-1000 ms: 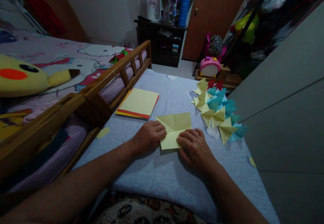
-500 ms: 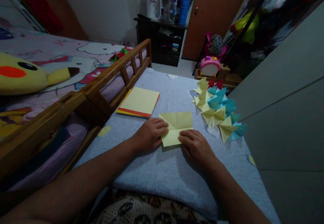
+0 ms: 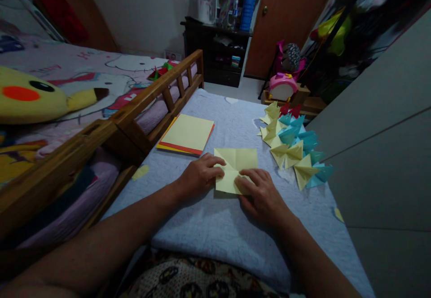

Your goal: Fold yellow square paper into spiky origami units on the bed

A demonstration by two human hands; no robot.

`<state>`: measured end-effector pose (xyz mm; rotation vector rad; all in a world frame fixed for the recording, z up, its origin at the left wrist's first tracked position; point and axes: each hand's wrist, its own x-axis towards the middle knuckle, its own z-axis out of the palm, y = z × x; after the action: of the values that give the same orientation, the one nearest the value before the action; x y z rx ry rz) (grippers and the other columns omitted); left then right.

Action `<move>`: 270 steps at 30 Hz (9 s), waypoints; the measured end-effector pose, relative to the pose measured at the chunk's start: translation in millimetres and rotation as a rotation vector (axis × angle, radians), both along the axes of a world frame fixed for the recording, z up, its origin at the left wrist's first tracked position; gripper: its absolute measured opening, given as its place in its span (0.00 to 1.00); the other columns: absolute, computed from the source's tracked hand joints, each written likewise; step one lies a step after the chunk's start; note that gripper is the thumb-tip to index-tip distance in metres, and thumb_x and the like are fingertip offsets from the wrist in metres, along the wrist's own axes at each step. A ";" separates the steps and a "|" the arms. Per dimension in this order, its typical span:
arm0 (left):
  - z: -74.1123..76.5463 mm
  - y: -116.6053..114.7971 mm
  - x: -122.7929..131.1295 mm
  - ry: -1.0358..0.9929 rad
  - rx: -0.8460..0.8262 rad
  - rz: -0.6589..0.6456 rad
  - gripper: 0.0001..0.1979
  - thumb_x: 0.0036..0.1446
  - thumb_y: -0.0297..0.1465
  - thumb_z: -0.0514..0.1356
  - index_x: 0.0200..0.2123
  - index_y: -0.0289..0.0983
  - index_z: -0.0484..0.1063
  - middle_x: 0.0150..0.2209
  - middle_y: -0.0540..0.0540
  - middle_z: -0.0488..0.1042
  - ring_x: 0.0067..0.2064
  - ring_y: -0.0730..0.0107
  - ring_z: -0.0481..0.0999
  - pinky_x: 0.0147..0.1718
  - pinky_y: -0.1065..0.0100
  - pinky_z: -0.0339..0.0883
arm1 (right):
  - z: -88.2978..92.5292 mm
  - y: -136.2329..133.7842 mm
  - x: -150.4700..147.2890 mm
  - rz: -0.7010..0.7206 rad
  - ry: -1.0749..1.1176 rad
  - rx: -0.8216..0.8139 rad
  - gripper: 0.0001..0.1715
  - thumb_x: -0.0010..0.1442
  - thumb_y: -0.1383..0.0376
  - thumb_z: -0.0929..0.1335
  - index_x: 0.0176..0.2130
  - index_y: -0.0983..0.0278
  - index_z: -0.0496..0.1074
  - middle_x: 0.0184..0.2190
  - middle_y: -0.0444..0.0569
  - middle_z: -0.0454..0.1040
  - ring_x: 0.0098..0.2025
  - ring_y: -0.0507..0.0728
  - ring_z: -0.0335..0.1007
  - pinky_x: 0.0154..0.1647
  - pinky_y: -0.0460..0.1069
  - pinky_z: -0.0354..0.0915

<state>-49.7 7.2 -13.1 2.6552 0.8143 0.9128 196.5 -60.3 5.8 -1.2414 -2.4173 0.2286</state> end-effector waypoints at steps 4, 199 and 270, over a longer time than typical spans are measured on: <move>4.1 0.6 0.8 -0.157 -0.129 0.001 0.08 0.60 0.20 0.57 0.34 0.36 0.75 0.42 0.43 0.79 0.43 0.65 0.78 0.42 0.61 0.74 | -2.0 2.8 10.7 -0.055 0.005 0.017 0.29 0.48 0.75 0.67 0.50 0.62 0.71 0.55 0.58 0.71 0.57 0.67 0.63 0.58 0.64 0.60; 2.3 -78.9 7.4 0.592 -0.206 0.215 0.46 0.58 0.58 0.58 0.70 0.39 0.48 0.73 0.30 0.44 0.73 0.38 0.44 0.67 0.45 0.50 | -9.7 25.7 7.1 -0.550 0.237 -0.382 0.17 0.55 0.55 0.65 0.42 0.61 0.68 0.21 0.40 0.68 0.23 0.56 0.65 0.28 0.49 0.56; 3.6 -50.8 12.8 0.562 -0.118 -0.002 0.40 0.65 0.56 0.52 0.70 0.36 0.51 0.72 0.40 0.52 0.65 0.53 0.59 0.64 0.56 0.48 | -8.9 21.5 -3.6 -0.639 0.172 -0.274 0.14 0.59 0.63 0.65 0.46 0.63 0.66 0.25 0.43 0.71 0.27 0.57 0.68 0.31 0.49 0.57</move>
<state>-36.9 -43.6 -9.5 2.8281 0.9352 0.0927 192.9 -38.8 -3.1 -1.9485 -1.7724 0.4570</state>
